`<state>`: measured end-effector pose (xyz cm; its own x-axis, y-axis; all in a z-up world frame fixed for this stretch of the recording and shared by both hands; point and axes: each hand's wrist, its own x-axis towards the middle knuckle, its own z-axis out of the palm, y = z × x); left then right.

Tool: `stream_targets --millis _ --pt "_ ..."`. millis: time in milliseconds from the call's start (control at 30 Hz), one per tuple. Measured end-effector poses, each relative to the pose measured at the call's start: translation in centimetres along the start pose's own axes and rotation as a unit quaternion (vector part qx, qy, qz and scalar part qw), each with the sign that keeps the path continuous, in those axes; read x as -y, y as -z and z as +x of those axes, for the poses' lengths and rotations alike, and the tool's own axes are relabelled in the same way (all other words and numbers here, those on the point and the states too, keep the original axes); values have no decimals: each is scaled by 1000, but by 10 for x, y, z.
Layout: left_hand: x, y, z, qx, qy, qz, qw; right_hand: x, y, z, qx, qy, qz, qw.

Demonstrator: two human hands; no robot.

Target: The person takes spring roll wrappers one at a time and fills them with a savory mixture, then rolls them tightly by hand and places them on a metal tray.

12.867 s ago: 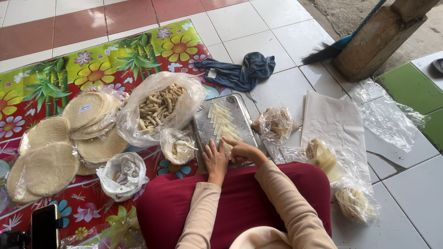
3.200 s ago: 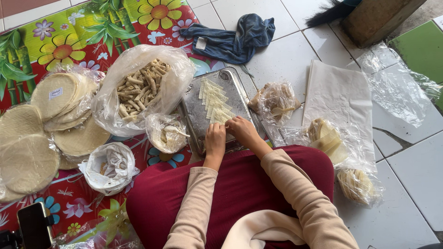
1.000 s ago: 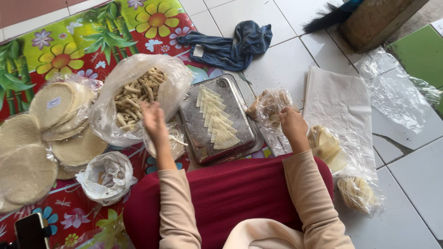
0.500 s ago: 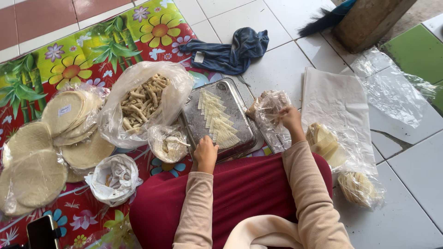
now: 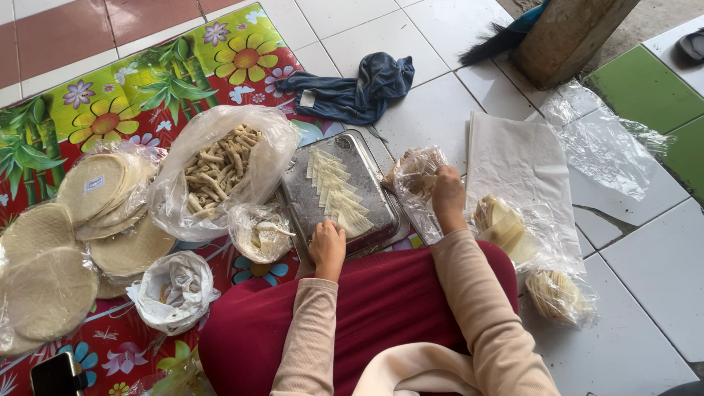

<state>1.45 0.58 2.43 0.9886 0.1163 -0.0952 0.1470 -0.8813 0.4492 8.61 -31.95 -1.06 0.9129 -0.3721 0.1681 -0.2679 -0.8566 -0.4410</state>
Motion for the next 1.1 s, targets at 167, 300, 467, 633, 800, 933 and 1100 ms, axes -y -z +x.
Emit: stream_targets --millis 167,300,467,633,800,933,1100 --pt "-3 3 2 -4 6 -27 1000 -5 -28 6 -15 -15 82 996" --pt "-3 2 2 -1 1 -30 1000 -28 -28 19 50 -59 182 980" --pt "-7 6 2 -20 -6 -29 999 -24 -35 19 124 -55 259 956" --pt "-11 11 -2 -2 -2 4 1000 -45 -20 26 151 -254 373 880" --pt "-11 9 -2 -6 -5 10 1000 -61 13 14 76 -303 378 872" --pt "-13 12 -1 -6 -3 5 1000 -46 39 4 49 -307 403 861" --pt "-20 14 -9 -12 20 45 999 1 61 -23 97 -241 435 862"
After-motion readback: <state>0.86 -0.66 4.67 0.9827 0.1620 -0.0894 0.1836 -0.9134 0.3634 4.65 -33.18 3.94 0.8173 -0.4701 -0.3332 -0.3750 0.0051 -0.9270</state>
